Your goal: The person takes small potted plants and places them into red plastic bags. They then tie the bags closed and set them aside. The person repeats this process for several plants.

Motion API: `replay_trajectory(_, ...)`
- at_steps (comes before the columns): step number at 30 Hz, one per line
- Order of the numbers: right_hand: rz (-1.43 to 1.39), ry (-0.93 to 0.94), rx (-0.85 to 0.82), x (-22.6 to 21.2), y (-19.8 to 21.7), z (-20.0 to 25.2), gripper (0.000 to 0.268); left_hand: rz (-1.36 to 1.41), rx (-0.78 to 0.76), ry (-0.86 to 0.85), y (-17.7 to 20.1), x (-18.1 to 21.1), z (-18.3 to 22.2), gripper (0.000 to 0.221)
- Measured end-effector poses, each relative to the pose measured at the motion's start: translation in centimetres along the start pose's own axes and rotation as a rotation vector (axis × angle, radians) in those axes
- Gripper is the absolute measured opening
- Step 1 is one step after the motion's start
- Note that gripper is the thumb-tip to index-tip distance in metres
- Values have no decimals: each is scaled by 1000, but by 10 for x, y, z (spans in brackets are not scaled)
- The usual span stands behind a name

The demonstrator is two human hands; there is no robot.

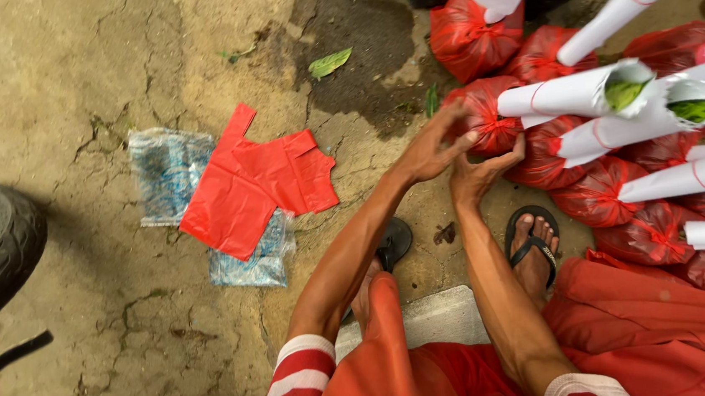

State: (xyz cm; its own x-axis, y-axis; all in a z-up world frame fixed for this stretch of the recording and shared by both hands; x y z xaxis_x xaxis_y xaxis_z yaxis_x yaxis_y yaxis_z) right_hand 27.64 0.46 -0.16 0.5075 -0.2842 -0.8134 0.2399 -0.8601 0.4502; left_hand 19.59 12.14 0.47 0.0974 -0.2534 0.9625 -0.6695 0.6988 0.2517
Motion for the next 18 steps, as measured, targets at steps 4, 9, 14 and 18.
replay_trajectory(4, 246, 44, 79, 6, 5, 1, 93, 119, 158, 187, 33, -21, 37, 39)
replay_trajectory(9, 226, 107, 123, -21, -5, 31, 70, -769, 885, 250, 167, -18, 174, 39)
replay_trajectory(14, -44, 194, -277, -61, -63, 91, 41, -863, 874, 385, 197, -39, 226, 38)
replay_trajectory(18, -48, 214, -756, -85, -100, 134, 16, -787, 904, 442, 199, -38, 225, 16)
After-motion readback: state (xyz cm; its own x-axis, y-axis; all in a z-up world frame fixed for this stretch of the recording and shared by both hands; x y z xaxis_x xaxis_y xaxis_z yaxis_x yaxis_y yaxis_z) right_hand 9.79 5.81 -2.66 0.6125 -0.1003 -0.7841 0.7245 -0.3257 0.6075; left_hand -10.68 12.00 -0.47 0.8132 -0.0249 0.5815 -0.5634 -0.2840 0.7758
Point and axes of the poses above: each hand's wrist, its own z-axis away from the middle knuckle, its own y-axis out of the back of the hand, x = y × z, the point moved 7 cm from there along -z, towards the middle knuckle, and after that the axes turned 3 degrees about x, right-handed, at the moved point
